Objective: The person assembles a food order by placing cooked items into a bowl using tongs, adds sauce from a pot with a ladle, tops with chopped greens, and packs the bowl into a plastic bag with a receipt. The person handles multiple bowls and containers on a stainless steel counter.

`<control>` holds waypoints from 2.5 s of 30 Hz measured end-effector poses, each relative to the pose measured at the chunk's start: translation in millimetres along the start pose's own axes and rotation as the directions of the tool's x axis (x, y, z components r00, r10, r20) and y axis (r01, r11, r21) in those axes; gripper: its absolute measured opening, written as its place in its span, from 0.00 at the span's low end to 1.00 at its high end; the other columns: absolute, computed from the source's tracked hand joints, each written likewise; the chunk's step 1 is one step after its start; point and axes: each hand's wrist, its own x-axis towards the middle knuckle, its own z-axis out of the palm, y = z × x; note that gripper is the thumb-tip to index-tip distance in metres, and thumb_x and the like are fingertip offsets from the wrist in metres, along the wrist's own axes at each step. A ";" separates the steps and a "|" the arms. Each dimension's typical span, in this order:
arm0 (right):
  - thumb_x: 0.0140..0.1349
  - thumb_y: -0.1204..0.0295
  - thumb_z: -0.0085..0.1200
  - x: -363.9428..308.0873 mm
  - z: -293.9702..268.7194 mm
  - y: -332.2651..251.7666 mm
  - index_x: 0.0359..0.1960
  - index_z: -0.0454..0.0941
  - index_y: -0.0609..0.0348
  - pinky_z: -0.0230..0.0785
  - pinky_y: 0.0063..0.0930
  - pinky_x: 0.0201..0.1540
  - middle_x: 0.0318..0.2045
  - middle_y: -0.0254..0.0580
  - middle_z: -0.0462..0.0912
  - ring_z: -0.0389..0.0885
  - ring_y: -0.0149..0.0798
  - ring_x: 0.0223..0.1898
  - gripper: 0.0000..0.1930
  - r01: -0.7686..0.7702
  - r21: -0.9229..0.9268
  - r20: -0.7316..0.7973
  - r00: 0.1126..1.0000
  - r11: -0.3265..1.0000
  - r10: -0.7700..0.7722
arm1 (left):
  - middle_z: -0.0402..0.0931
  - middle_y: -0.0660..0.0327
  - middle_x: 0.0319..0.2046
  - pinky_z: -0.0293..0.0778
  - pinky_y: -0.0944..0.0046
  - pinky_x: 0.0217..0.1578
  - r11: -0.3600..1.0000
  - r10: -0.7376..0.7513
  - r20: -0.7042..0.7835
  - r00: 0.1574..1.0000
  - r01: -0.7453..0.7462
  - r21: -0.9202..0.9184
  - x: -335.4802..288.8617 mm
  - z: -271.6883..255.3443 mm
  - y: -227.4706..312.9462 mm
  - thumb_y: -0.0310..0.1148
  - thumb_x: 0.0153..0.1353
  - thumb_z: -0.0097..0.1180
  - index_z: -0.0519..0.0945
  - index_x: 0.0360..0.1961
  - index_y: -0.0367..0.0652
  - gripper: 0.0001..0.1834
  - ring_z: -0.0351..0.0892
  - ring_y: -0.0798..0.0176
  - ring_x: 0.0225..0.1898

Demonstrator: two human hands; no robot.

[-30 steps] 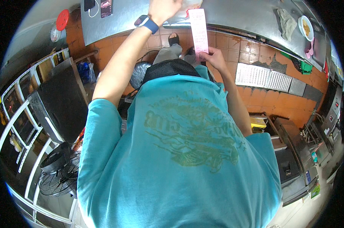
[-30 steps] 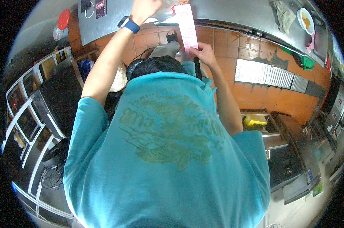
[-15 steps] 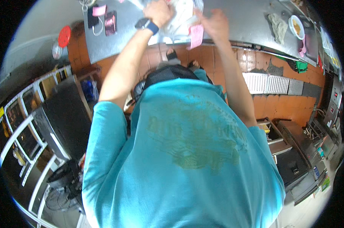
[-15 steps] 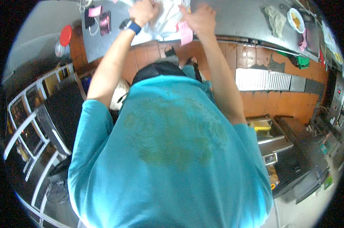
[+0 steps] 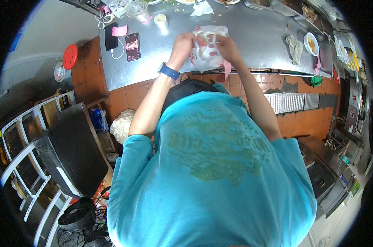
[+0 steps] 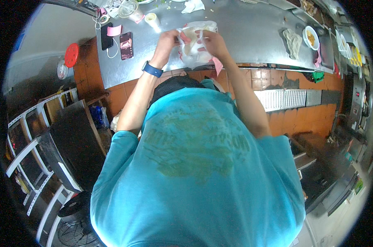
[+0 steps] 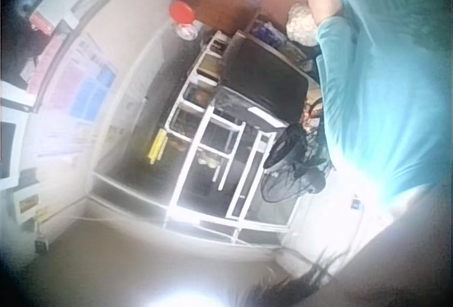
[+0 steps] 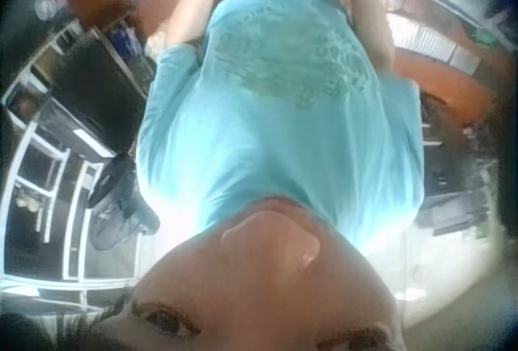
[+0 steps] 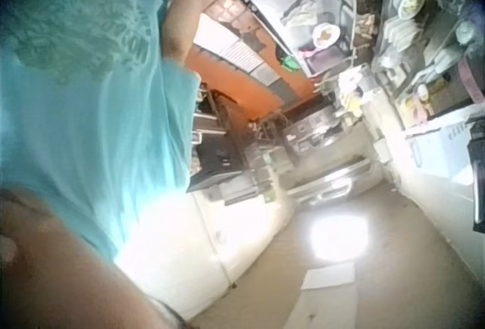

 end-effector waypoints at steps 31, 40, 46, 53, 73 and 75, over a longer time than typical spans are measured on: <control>0.60 0.70 0.58 -23.7 -5.7 -8.5 0.46 0.81 0.63 0.73 0.35 0.37 0.39 0.52 0.84 0.83 0.45 0.35 0.14 0.504 -0.701 0.279 0.845 0.505 -0.456 | 0.71 0.71 0.21 0.57 0.75 0.19 0.798 -0.344 0.083 0.935 0.338 -0.499 70.0 -62.3 -12.3 0.25 0.59 0.53 0.78 0.26 0.46 0.06 0.62 0.78 0.19; 0.60 0.65 0.58 81.0 -16.3 -127.3 0.43 0.81 0.62 0.74 0.46 0.38 0.27 0.52 0.84 0.84 0.52 0.30 0.14 0.434 -0.630 0.178 0.888 0.644 -0.425 | 0.81 0.51 0.39 0.76 0.61 0.38 0.621 0.584 0.022 0.812 -0.464 0.632 49.3 18.5 -7.5 0.22 0.55 0.59 0.67 0.61 0.40 0.30 0.82 0.60 0.36; 0.67 0.74 0.47 158.3 20.1 -304.0 0.49 0.75 0.58 0.75 0.44 0.35 0.21 0.48 0.83 0.84 0.54 0.26 0.11 0.596 -0.617 0.035 0.673 0.514 -0.739 | 0.76 0.42 0.44 0.70 0.51 0.52 0.554 0.811 -0.572 0.119 -0.469 0.688 81.6 -152.0 178.8 0.32 0.59 0.60 0.72 0.52 0.35 0.21 0.76 0.45 0.49; 0.62 0.73 0.52 259.9 106.1 -421.4 0.44 0.78 0.62 0.75 0.41 0.46 0.36 0.50 0.82 0.82 0.50 0.39 0.10 0.860 -0.507 0.186 0.039 -0.062 -0.982 | 0.83 0.53 0.34 0.78 0.62 0.39 0.815 0.403 -0.861 0.310 -0.550 0.183 98.3 -288.6 289.3 0.31 0.49 0.70 0.82 0.46 0.35 0.22 0.83 0.60 0.35; 0.60 0.67 0.61 147.0 41.3 -309.9 0.54 0.75 0.54 0.71 0.47 0.52 0.48 0.46 0.82 0.82 0.47 0.42 0.20 0.817 -0.024 0.024 0.577 0.577 -0.816 | 0.76 0.54 0.25 0.68 0.54 0.27 0.516 0.759 -0.625 0.183 -0.754 0.406 85.0 -297.1 208.4 0.51 0.70 0.45 0.81 0.36 0.42 0.23 0.69 0.67 0.26; 0.67 0.79 0.51 89.2 -1.9 -238.4 0.49 0.75 0.63 0.74 0.26 0.50 0.41 0.43 0.83 0.83 0.35 0.45 0.11 0.588 -0.274 -0.089 0.772 0.761 -0.629 | 0.80 0.54 0.38 0.72 0.57 0.40 0.707 0.675 -0.280 0.683 -0.491 0.510 56.8 -213.8 105.6 0.34 0.57 0.57 0.80 0.45 0.39 0.15 0.76 0.59 0.40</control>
